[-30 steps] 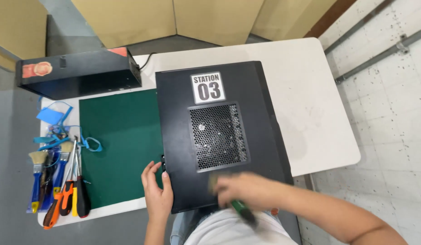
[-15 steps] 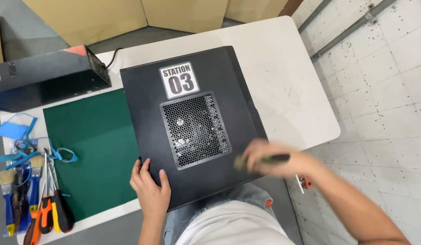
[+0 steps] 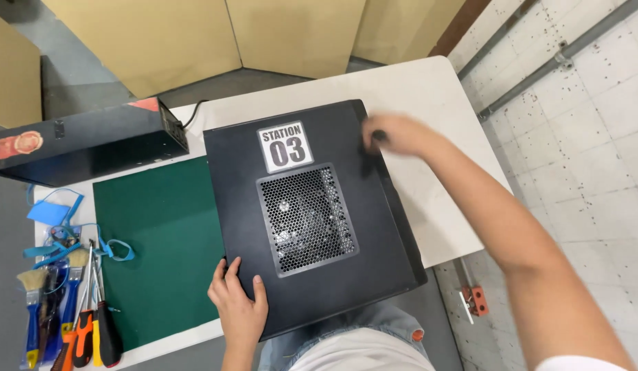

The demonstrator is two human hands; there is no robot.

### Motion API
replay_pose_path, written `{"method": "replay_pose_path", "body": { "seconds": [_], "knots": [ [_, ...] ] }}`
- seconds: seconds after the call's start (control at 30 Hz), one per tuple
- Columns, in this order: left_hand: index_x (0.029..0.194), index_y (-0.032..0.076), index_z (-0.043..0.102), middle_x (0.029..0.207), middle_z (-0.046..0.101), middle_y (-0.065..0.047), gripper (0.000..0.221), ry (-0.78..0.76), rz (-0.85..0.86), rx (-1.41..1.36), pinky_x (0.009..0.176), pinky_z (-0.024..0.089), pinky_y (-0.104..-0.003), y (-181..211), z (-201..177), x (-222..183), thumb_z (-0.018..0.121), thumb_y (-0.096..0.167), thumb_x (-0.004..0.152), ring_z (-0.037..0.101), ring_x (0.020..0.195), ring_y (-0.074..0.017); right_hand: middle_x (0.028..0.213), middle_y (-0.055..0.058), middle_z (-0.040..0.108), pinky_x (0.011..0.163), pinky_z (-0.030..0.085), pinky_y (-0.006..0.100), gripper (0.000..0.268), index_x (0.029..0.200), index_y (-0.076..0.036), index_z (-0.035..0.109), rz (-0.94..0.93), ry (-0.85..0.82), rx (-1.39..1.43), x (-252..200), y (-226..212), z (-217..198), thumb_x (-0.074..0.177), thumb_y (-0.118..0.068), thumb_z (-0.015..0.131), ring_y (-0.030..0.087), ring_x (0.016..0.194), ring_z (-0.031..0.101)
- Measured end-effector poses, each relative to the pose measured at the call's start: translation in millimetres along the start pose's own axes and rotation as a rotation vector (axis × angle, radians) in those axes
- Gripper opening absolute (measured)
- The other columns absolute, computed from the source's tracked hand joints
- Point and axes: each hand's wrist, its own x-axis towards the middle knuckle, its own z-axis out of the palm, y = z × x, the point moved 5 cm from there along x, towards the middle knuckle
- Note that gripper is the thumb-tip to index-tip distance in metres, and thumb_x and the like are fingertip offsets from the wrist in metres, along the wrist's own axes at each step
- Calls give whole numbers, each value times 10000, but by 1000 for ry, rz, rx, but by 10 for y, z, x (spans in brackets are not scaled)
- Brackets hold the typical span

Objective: Cleaning the exterior of a computer case with a brush, unscrewing the side panel using a screwdriver, and removing the panel to expose internal components.

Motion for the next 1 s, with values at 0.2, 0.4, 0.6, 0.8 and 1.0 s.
{"method": "replay_pose_path", "body": {
  "seconds": [0.2,0.4,0.6,0.8,1.0],
  "knots": [
    [1442,94,585,1529,496,-221,501,82,48,-57,1168,356,-557,-64,10,-3,617,295,984,484,1405,-415,1192,76,599,809,568,449,362,853,-235,808,-243,-316,-82,13,-312,652,534,-79,877,277,1032,652],
    [1433,147,605,1563,474,-168,489,5,-116,-97,1135,389,-544,-68,-6,-3,623,315,975,456,1393,-407,1083,73,784,1013,612,362,213,919,-140,766,-273,-1051,709,-586,-1479,783,795,29,728,240,1135,757],
    [1414,119,605,1533,521,-153,450,64,-104,-128,1172,365,-518,-86,-19,-2,605,263,988,502,1389,-366,1189,173,575,656,546,602,83,945,-114,684,153,161,-514,1124,434,-160,918,-105,606,460,837,684],
    [1395,83,612,1520,503,-180,431,162,-260,-330,1143,430,-443,-152,-104,-16,612,215,985,485,1447,-326,1327,100,644,1045,523,394,104,1065,-206,695,-567,135,508,1454,-1898,931,1011,-184,609,262,1231,635],
    [1348,25,615,1478,558,-154,331,269,-430,-573,1001,552,-357,-1063,-237,-326,562,135,1040,674,1199,-263,743,-46,672,575,462,224,109,852,-171,732,33,-16,575,1572,-1166,571,947,-127,700,79,649,598]
  ]
}}
